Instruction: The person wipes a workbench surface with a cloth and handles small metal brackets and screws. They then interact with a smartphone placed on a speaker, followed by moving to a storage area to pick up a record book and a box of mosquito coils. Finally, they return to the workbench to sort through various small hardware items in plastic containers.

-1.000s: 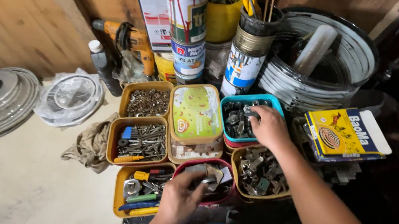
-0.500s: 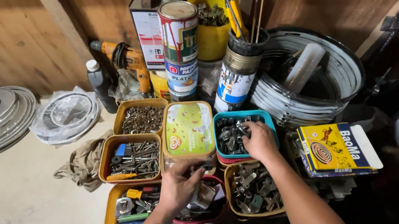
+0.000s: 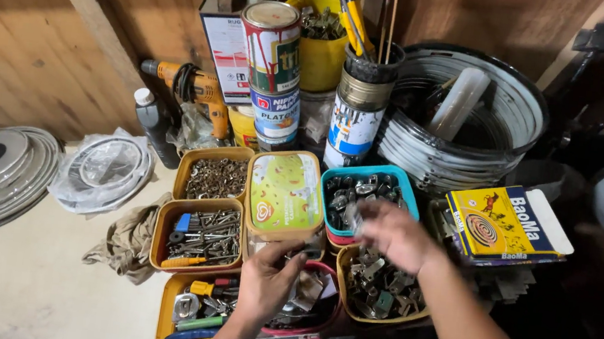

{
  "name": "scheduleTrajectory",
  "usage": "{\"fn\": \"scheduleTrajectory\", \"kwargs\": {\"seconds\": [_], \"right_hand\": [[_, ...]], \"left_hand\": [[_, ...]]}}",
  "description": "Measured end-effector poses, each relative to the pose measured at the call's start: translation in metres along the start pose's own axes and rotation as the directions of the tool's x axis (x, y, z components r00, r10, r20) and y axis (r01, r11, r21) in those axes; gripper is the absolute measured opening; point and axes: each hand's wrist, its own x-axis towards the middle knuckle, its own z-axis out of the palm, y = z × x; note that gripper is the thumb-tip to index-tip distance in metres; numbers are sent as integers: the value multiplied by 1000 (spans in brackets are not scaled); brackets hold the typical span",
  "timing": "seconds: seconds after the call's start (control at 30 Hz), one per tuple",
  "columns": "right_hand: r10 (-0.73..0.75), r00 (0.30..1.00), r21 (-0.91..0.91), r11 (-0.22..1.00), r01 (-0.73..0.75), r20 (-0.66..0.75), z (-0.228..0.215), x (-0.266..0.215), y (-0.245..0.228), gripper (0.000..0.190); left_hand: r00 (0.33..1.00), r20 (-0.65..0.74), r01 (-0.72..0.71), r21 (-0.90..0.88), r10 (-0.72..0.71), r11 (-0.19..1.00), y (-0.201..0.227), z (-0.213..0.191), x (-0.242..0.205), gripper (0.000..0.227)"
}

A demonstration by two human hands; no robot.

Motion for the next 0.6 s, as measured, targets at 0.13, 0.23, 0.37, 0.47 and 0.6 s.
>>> {"fn": "scheduleTrajectory", "kwargs": {"seconds": [0.13,0.23,0.37,0.47,0.6], "right_hand": [[260,957,-457,841,-289,-128,36,-26,22,63],[298,942,-541,772,-333,-155,59,-41,37,51],[172,971,-426,876,-228,-165,60,-53,69,49],[150,967,-465,854,-231,-205,65,-60,71,50],[108,951,-475,846,-241,-290,71,-61,83,52]], "left_hand": [[996,-36,-73,147,79,986,-12,6,-8,22],[990,65,119,70,-124,990,-18,14,-19,22],[987,75,146,-88,-140,985,-63,23,-20,23],[985,65,159,-29,-157,987,-66,23,-21,25],[927,68,374,-213,-368,903,-50,26,-24,36]]}}
